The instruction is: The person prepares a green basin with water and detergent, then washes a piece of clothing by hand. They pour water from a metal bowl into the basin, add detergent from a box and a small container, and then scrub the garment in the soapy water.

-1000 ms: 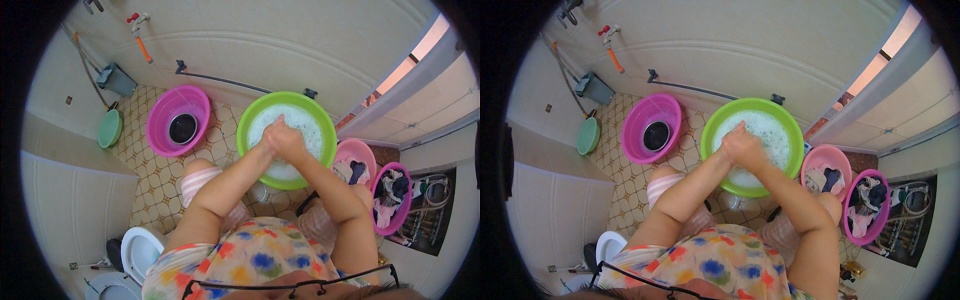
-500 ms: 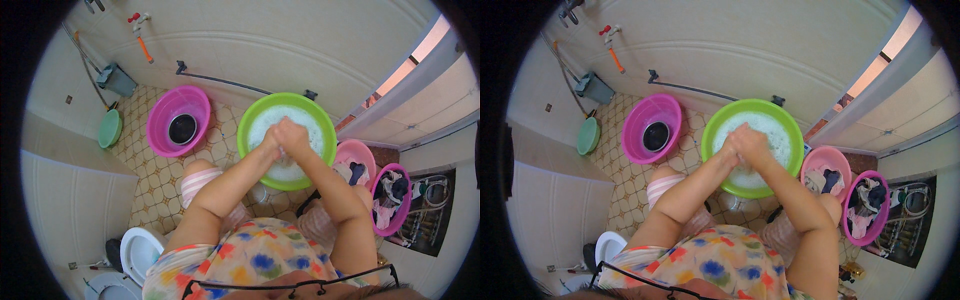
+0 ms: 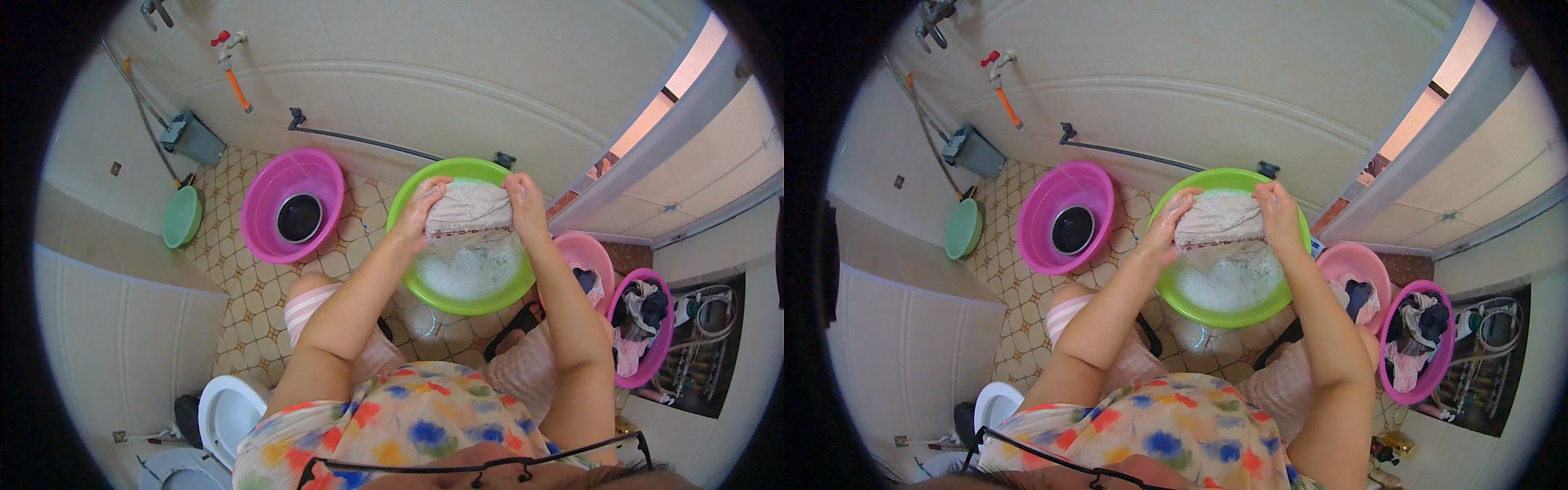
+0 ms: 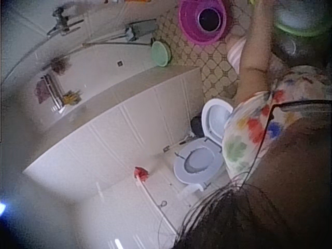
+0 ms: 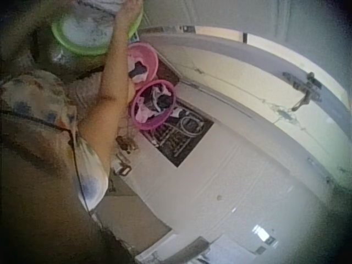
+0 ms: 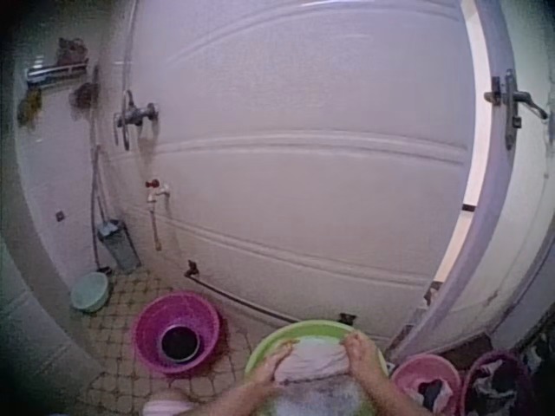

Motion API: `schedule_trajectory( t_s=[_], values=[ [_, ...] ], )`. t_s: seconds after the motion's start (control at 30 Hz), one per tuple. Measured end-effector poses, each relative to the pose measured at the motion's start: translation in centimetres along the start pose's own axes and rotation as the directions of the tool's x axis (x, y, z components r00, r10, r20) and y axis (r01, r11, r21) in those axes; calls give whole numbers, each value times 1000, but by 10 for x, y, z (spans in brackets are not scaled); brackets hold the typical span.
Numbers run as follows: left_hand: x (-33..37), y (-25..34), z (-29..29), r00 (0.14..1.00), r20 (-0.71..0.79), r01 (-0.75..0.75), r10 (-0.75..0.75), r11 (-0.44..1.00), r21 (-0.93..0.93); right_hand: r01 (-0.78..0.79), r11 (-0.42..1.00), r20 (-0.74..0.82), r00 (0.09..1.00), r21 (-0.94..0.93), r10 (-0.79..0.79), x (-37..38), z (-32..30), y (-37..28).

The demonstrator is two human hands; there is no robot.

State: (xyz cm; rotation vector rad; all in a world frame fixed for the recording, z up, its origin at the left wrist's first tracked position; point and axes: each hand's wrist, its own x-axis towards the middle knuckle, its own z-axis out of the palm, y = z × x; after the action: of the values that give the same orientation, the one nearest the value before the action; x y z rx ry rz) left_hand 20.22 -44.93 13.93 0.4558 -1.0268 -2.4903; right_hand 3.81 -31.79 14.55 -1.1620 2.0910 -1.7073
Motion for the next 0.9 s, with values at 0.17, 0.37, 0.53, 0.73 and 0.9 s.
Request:
schedule_trajectory(
  t_s=[0.17,0.37,0.53,0.73,0.9],
  values=[
    [-6,12,-4,1000,-7,-4,4,1000,27,9,1000,332,943,-3,-8,-8,-11,-28],
    [-7,19,-11,999,-32,-26,28,997,67,136,977,585,811,-165,-14,-13,-19,-15],
    [-11,19,-12,971,173,-238,166,573,784,17,989,484,873,-144,55,-9,-21,-1],
    [-8,6,-21,954,272,-285,127,100,953,-300,947,423,878,119,225,-5,-22,16],
    [6,-3,-38,916,349,-372,198,94,923,-493,667,373,868,559,329,-8,-12,-4]
  ],
)
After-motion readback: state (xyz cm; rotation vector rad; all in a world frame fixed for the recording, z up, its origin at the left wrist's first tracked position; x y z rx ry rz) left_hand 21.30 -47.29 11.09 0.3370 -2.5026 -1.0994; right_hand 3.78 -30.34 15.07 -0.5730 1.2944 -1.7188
